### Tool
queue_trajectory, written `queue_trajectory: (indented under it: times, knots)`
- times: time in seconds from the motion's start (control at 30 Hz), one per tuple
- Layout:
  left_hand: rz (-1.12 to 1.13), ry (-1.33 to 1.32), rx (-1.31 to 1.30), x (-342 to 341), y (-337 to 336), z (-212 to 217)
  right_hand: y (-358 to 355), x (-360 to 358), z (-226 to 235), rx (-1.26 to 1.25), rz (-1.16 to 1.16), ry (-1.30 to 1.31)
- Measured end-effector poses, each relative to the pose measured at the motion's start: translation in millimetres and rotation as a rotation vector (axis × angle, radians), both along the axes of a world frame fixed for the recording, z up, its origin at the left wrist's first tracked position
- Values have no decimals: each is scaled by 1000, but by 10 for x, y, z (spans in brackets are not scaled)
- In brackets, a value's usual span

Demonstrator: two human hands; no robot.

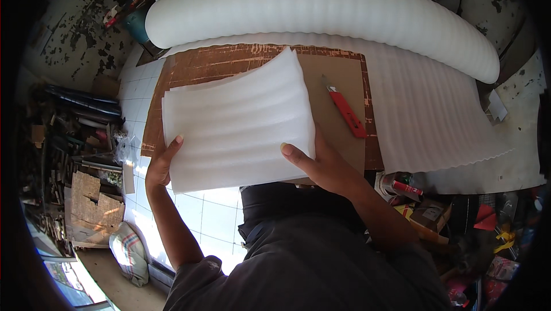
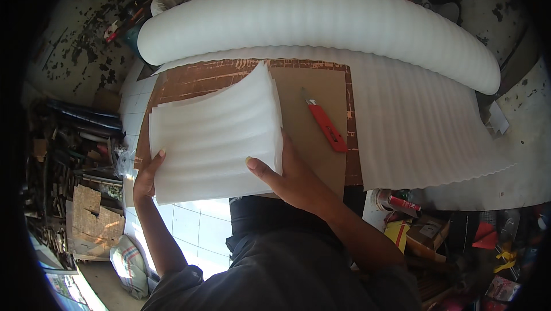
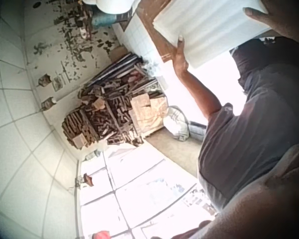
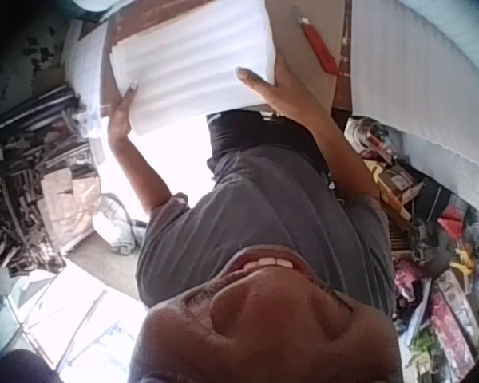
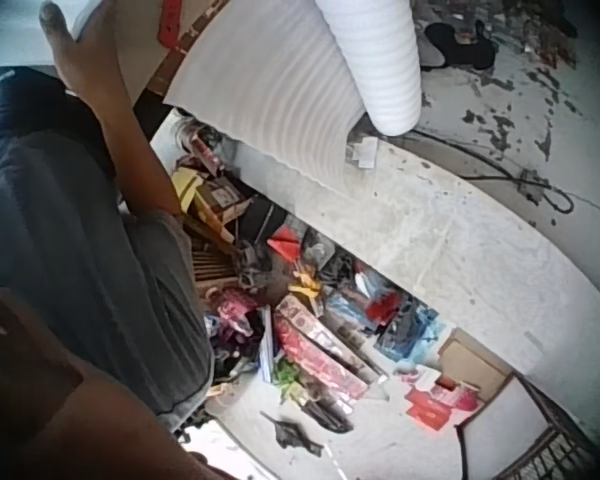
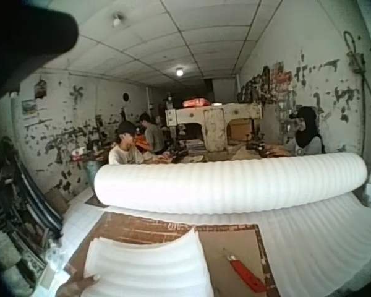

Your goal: The person cuts foam sheets from a roll using a cardboard template and a utility knife, then gathers and aligns the cut sheets by hand.

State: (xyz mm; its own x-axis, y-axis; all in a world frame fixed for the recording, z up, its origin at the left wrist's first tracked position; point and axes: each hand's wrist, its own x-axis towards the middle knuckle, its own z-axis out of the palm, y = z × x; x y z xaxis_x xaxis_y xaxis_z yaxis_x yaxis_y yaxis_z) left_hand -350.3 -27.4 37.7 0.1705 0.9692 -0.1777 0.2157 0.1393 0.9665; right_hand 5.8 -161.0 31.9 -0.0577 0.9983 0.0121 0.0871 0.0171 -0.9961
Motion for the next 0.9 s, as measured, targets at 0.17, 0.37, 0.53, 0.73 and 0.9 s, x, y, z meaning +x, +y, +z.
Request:
queue_trajectory:
  times: [0.17,0.37,0.53,0.73,0.9]
  knots:
    - [105,20,206,34,-44,96,9,80,124,43,-117,48]
    - [219,-255,361,-102,-13,-105,95,360,136,250,-176,-74]
    - [90,-296,364,-190,-27,-316,83,493,123,154,-130,-2]
    - [83,-331,380,1,42,-432,137,413,137,58,-102,84]
    - [121,-339,364,212,102,-509,197,298,27,133,-162,63]
